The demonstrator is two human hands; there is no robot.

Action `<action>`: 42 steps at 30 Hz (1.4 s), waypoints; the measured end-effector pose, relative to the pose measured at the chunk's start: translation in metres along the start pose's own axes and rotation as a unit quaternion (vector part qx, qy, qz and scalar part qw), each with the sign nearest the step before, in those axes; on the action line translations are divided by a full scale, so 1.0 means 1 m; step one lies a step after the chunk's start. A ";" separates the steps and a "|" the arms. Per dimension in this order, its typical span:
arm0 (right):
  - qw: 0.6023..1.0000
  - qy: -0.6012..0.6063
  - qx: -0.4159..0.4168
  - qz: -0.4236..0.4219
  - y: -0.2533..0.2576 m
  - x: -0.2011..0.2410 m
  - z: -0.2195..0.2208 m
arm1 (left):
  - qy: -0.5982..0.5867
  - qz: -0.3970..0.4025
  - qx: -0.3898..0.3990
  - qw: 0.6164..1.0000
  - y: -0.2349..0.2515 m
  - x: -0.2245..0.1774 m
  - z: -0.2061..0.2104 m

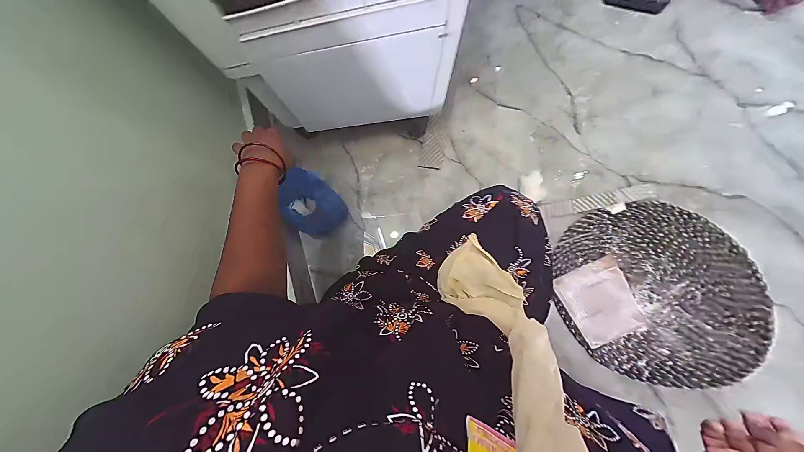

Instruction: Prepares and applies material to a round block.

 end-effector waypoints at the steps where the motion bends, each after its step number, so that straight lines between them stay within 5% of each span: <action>1: 0.999 -0.015 0.029 -0.007 0.001 -0.001 0.000 | 0.002 0.040 0.003 0.999 0.001 -0.016 0.000; 4: 0.989 -0.038 0.101 -0.099 0.043 -0.022 -0.030 | 0.040 0.168 0.004 0.985 -0.008 -0.093 0.009; 7: 0.968 -0.207 0.116 -0.087 0.056 -0.028 -0.030 | 0.080 0.276 0.027 0.958 -0.033 -0.185 0.033; 10: 0.883 -0.423 0.200 -0.039 0.063 -0.044 -0.019 | 0.143 0.371 0.053 0.916 -0.065 -0.278 0.067; 13: 0.813 -0.505 0.289 0.027 0.064 -0.064 -0.008 | 0.169 0.444 0.082 0.876 -0.115 -0.363 0.095; 19: 0.814 -0.499 0.292 0.054 0.075 -0.059 0.000 | 0.082 0.469 0.167 0.863 -0.135 -0.482 0.137; 23: 0.807 -0.501 0.305 0.065 0.088 -0.055 0.007 | 0.137 0.409 0.217 0.876 -0.105 -0.515 0.181; 30: 0.801 -0.504 0.315 0.074 0.103 -0.047 0.013 | 0.364 0.339 0.247 0.832 -0.088 -0.527 0.266; 38: 0.813 -0.493 0.303 0.063 0.105 -0.052 0.005 | 0.121 0.301 0.174 0.930 -0.102 -0.521 0.209; 40: 0.815 -0.492 0.300 0.056 0.105 -0.053 0.005 | -0.029 0.357 0.187 0.915 -0.105 -0.520 0.199; 42: 0.824 -0.483 0.294 0.036 0.105 -0.051 0.007 | -0.174 0.420 0.251 0.855 -0.128 -0.513 0.201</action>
Point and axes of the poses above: each hand's wrist, its own y-axis towards the middle knuckle, its own z-axis out of the palm, x = y × z, the point moved 7 cm from there along y, towards the middle knuckle, and after that the axes turned 12 degrees about x, right-handed, at the moved point
